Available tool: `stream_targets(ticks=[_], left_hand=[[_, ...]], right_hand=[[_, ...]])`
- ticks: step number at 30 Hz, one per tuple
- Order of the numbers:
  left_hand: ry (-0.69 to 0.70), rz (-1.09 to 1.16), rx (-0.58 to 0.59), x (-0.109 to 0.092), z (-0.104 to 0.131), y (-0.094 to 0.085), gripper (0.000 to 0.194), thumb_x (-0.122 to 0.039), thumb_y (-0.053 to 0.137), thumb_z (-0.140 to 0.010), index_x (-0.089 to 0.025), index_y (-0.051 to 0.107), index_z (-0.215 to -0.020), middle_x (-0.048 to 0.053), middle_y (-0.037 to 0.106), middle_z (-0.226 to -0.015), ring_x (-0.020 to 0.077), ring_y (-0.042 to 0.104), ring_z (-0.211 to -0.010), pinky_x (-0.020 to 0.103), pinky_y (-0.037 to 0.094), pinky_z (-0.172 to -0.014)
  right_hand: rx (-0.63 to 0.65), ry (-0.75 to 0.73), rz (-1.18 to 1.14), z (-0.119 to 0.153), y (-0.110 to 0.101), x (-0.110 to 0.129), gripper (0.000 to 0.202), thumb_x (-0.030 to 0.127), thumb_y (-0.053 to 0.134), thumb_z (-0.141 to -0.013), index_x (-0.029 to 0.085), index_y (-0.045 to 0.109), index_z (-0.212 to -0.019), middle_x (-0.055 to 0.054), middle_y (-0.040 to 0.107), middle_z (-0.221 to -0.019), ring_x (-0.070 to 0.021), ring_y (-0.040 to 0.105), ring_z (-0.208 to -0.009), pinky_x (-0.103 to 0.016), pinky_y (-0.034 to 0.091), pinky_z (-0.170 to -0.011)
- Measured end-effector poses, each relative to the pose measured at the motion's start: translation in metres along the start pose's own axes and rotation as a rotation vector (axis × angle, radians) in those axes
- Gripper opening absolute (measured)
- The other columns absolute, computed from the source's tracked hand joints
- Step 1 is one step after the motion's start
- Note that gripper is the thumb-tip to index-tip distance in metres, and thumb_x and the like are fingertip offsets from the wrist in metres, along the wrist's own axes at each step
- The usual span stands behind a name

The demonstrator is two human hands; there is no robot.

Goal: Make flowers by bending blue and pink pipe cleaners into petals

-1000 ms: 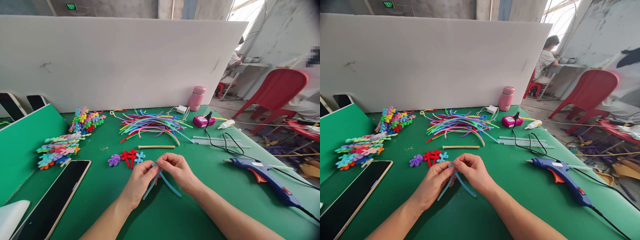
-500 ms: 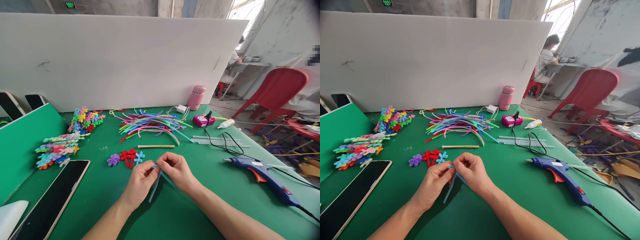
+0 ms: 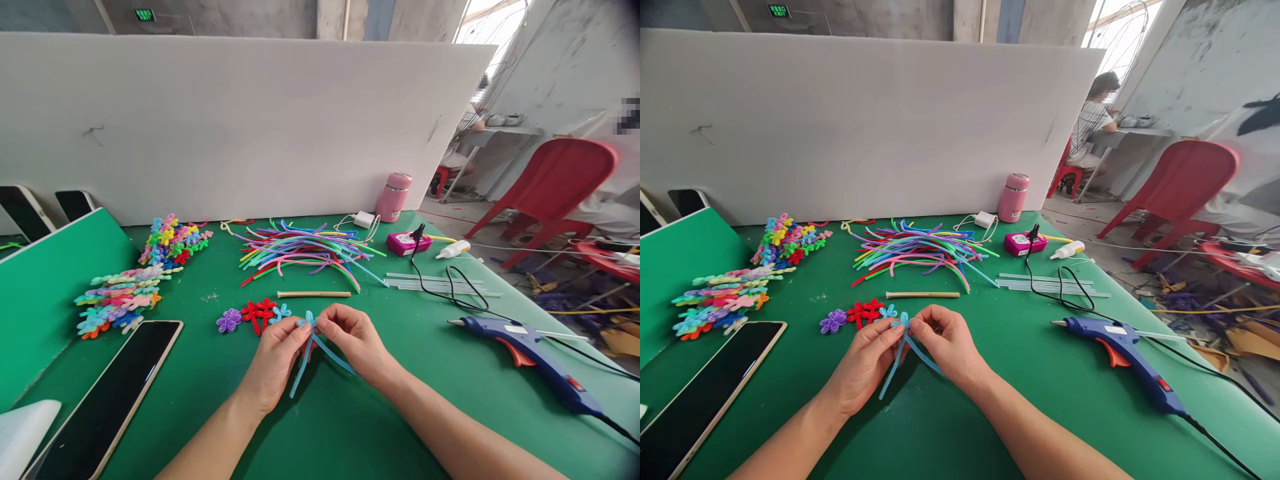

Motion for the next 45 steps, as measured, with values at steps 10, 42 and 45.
stream_targets(ticks=[10,42,45], left_hand=[[-0.002,-0.086,0.014,0.006,0.0,-0.002,0.02,-0.034,0.06,-0.07,-0.016,0.055,-0.063,-0.005,0.041,-0.056,0.0083,0.038,-0.055,0.021,0.031,-0.054],[0.006,0.094,-0.032,0.0,-0.006,-0.006,0.012,-0.025,0.062,-0.071,-0.015,0.058,-0.065,-0.005,0.051,-0.057,0.0059,0.046,-0.048,0.019,0.036,-0.049],[0.013,0.103,-0.068,-0.001,-0.006,-0.008,0.015,-0.024,0.063,-0.07,-0.014,0.056,-0.061,-0.005,0.049,-0.053,0.0052,0.044,-0.047,0.018,0.035,-0.048]], right_hand=[[0.014,0.003,0.014,0.001,-0.001,0.003,0.024,0.035,0.055,-0.07,0.016,0.048,-0.058,0.003,0.044,-0.054,-0.0088,0.035,-0.053,-0.022,0.029,-0.051],[0.094,-0.01,0.458,0.004,0.007,0.001,0.023,0.031,0.046,-0.077,0.015,0.049,-0.06,0.005,0.04,-0.05,-0.0062,0.028,-0.045,-0.019,0.021,-0.041],[0.079,-0.003,0.41,0.003,0.006,0.002,0.025,0.034,0.045,-0.077,0.016,0.046,-0.06,0.005,0.037,-0.05,-0.0065,0.027,-0.045,-0.019,0.02,-0.041]])
Point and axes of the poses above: each hand's wrist, its own z-axis away from the middle knuckle, its own y-axis out of the palm, x = y × z, the point moved 8 cm from there along -z, towards the middle knuckle
